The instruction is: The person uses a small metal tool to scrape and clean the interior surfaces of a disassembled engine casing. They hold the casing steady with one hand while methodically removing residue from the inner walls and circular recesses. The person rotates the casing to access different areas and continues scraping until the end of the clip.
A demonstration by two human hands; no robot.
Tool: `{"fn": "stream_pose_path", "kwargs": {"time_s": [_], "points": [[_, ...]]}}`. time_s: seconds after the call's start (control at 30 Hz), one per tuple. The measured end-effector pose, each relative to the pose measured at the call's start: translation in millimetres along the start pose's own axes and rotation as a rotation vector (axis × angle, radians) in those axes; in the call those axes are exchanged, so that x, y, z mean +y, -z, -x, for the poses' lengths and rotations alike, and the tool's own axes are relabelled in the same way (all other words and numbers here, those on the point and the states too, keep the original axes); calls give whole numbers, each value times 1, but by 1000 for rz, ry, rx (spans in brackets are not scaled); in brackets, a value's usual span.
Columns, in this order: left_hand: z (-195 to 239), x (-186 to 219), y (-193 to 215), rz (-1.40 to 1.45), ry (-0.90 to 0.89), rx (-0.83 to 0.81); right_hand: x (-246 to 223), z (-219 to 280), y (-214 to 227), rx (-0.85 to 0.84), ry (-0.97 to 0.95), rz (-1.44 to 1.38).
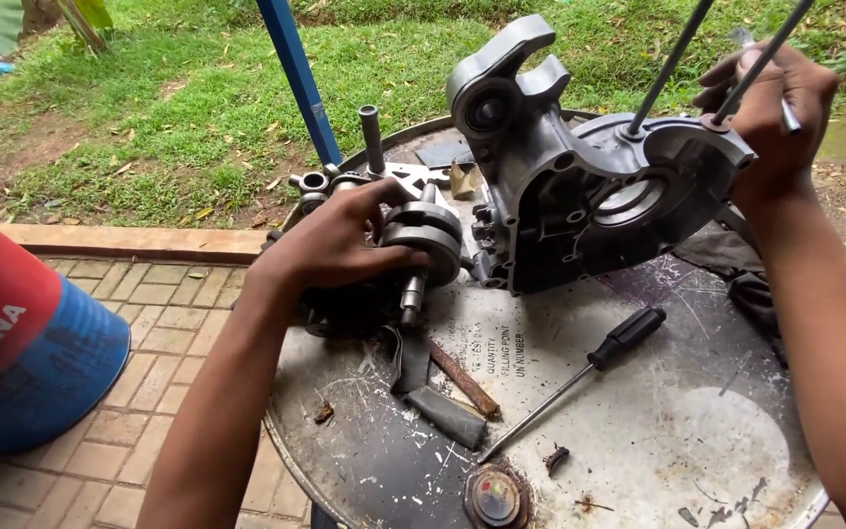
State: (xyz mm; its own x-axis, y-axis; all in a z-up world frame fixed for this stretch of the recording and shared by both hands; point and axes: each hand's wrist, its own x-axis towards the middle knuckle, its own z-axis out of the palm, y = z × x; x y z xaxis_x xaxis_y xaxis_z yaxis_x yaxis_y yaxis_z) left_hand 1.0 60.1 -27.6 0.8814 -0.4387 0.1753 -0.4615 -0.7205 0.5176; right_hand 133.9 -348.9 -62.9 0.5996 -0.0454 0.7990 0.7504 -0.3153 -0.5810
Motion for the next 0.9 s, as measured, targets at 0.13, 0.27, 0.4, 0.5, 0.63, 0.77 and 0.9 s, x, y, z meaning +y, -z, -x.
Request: {"fn": "stream_pose_path", "kwargs": {"time_s": [0.13,0.27,0.4,0.5,0.63,0.77,0.9], "points": [[8,-3,0,107,153,-23,2,0,-1,17,-25,-24],[9,-26,-5,70,64,120,1,1,1,-15,-1,-22],[0,-40,-10,-29,26,245,-5,2,4,-51,25,-25],[-2,-50,-14,-51,30,334,-9,1,2,-31,0,-2],[-6,-52,-17,-25,20,425,-9,0,1,-43,-39,-40],[-10,-47,-20,-56,22,399,-2,-1,4,-36,-32,-18],[-9,-43,-20,-134,-57,367,10,1,6,-54,8,-44]]}}
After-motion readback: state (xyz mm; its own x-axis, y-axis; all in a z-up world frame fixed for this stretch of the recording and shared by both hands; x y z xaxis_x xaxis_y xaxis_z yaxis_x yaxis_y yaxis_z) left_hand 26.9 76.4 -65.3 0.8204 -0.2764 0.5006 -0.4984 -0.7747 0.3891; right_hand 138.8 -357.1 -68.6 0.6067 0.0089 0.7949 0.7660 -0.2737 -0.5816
